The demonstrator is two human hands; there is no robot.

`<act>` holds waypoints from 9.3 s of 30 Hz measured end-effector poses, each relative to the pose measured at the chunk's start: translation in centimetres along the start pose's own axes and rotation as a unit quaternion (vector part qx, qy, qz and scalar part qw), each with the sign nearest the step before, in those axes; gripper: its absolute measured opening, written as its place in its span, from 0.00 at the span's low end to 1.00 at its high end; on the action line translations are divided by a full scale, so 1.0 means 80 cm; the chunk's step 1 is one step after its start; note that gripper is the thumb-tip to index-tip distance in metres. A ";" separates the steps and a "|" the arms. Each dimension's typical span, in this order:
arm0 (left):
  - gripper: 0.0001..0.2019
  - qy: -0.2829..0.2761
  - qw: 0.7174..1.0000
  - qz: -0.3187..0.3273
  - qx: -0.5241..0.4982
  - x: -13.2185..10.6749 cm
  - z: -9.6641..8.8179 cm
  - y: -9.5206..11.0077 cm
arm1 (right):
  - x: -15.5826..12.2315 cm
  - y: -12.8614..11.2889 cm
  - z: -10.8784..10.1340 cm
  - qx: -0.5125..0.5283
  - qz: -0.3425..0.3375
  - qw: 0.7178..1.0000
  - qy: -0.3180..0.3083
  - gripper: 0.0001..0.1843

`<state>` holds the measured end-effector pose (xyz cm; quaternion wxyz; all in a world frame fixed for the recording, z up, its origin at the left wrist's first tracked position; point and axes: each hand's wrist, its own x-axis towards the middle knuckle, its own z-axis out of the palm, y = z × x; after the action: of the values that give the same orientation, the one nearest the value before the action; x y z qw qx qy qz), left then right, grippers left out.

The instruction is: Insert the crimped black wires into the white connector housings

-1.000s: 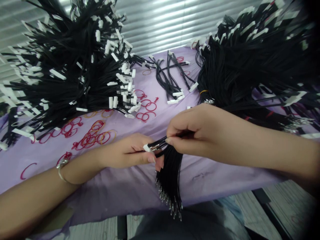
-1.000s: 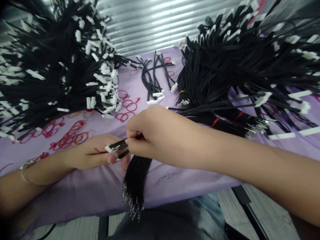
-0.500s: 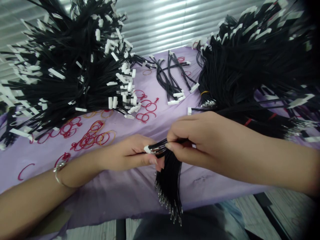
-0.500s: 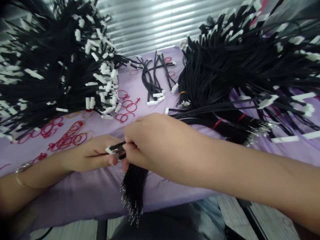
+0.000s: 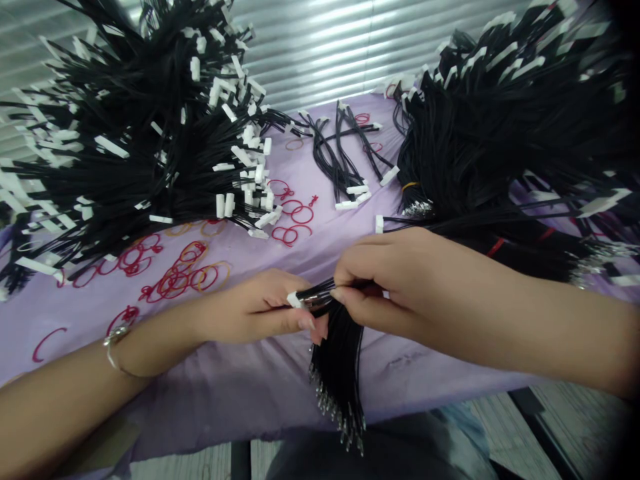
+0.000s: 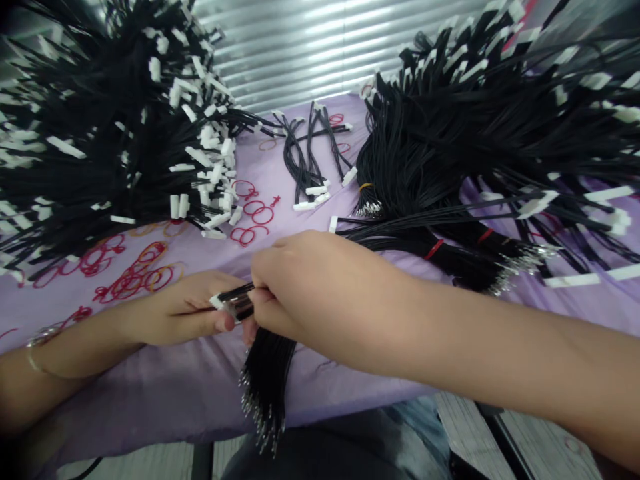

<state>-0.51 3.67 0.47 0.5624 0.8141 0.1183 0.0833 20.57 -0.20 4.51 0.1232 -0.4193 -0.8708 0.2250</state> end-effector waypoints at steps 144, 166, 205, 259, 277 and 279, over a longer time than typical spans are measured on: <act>0.07 0.024 0.999 0.015 0.016 0.004 0.000 -0.006 | 0.004 0.011 0.017 0.193 -0.011 0.981 0.029 0.08; 0.12 -0.021 0.996 0.033 0.080 0.002 -0.002 -0.001 | 0.009 0.017 0.020 0.198 -0.027 0.980 0.005 0.09; 0.15 0.011 0.997 0.029 0.068 0.006 -0.004 0.000 | 0.009 0.019 0.028 0.282 -0.023 0.957 0.070 0.05; 0.12 0.036 0.998 -0.007 0.046 0.006 0.001 0.003 | 0.012 0.028 0.017 0.147 -0.043 0.988 0.008 0.09; 0.10 0.040 0.998 -0.004 0.053 0.002 0.001 0.001 | 0.013 0.015 0.014 0.090 -0.047 0.995 0.008 0.11; 0.11 0.042 0.997 0.000 0.058 0.001 0.001 0.000 | 0.014 0.012 0.013 0.060 -0.033 0.998 -0.004 0.10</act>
<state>-0.38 3.59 0.44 0.5092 0.8409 0.1464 0.1100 20.09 0.93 3.19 0.1520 -0.3816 -0.8696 0.2740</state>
